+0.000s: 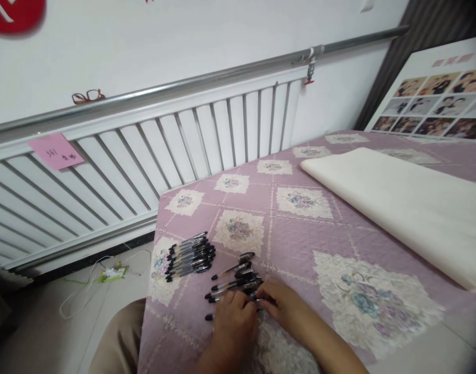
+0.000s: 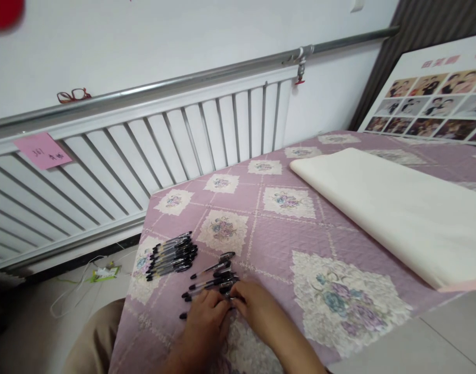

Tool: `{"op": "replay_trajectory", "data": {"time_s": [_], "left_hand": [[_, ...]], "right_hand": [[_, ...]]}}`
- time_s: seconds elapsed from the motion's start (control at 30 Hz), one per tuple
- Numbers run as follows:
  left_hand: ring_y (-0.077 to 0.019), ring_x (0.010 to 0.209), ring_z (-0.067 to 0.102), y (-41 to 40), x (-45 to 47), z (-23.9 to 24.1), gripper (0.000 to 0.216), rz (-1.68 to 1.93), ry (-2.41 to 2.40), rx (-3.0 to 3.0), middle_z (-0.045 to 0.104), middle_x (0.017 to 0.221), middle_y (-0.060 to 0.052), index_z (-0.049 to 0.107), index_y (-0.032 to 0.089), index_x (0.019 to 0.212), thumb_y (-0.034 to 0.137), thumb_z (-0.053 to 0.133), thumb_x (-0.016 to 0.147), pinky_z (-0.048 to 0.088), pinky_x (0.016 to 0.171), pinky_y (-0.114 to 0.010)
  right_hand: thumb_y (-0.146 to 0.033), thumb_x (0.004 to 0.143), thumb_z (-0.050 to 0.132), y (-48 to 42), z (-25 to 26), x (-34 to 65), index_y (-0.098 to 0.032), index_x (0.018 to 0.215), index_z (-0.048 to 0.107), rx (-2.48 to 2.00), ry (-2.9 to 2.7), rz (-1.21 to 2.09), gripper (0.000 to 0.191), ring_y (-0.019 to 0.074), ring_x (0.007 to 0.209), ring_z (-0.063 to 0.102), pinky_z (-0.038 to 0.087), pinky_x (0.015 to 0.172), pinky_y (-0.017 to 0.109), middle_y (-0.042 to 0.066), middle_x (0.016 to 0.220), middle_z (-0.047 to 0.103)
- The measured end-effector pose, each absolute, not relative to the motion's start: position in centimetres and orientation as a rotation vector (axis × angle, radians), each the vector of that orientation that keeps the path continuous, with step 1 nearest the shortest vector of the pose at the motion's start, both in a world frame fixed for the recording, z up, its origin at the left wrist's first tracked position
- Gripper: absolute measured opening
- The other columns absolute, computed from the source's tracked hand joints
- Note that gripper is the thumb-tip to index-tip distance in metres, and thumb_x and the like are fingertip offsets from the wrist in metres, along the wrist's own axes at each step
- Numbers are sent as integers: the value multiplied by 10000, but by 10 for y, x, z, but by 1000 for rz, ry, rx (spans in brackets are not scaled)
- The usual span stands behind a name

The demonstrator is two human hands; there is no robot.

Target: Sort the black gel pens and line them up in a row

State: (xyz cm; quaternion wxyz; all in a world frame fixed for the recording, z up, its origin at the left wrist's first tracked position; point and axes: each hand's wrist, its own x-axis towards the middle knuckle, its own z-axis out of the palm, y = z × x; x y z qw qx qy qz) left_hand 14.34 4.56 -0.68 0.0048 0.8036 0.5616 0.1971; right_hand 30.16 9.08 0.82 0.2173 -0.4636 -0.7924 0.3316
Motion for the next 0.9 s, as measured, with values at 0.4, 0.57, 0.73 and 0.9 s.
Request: {"op": "replay_trajectory", "data": {"time_s": [0.4, 0.57, 0.73, 0.9], "left_hand": [[-223, 899, 520, 30, 119, 1, 240, 665, 1801, 2396, 599, 919, -25, 591, 246, 947, 145, 594, 730, 419, 787, -375], [-213, 839, 534, 32, 117, 0, 130, 550, 1823, 2420, 601, 854, -24, 607, 246, 863, 158, 565, 776, 427, 723, -349], [-220, 855, 541, 42, 127, -1, 156, 585, 1796, 2435, 612, 841, -19, 613, 250, 863, 133, 583, 766, 428, 751, -370], [-216, 860, 542, 42, 129, -1, 181, 684, 1784, 2408, 612, 871, -19, 609, 254, 898, 141, 589, 758, 432, 766, -373]], "right_hand": [[-192, 737, 538, 90, 13, 312, -196, 701, 566, -1361, -2248, 836, 45, 167, 666, 551, 356, 594, 256, 4, 706, 638], [-155, 713, 536, 84, 18, 308, -202, 727, 578, -1406, -2341, 739, 65, 183, 695, 567, 336, 596, 260, 17, 753, 659], [-145, 715, 519, 86, 16, 303, -213, 740, 586, -1477, -2345, 682, 99, 204, 727, 581, 351, 614, 272, 28, 780, 665], [-162, 718, 528, 90, 17, 306, -211, 699, 569, -1456, -2324, 706, 67, 188, 684, 562, 353, 602, 270, 12, 729, 643]]}}
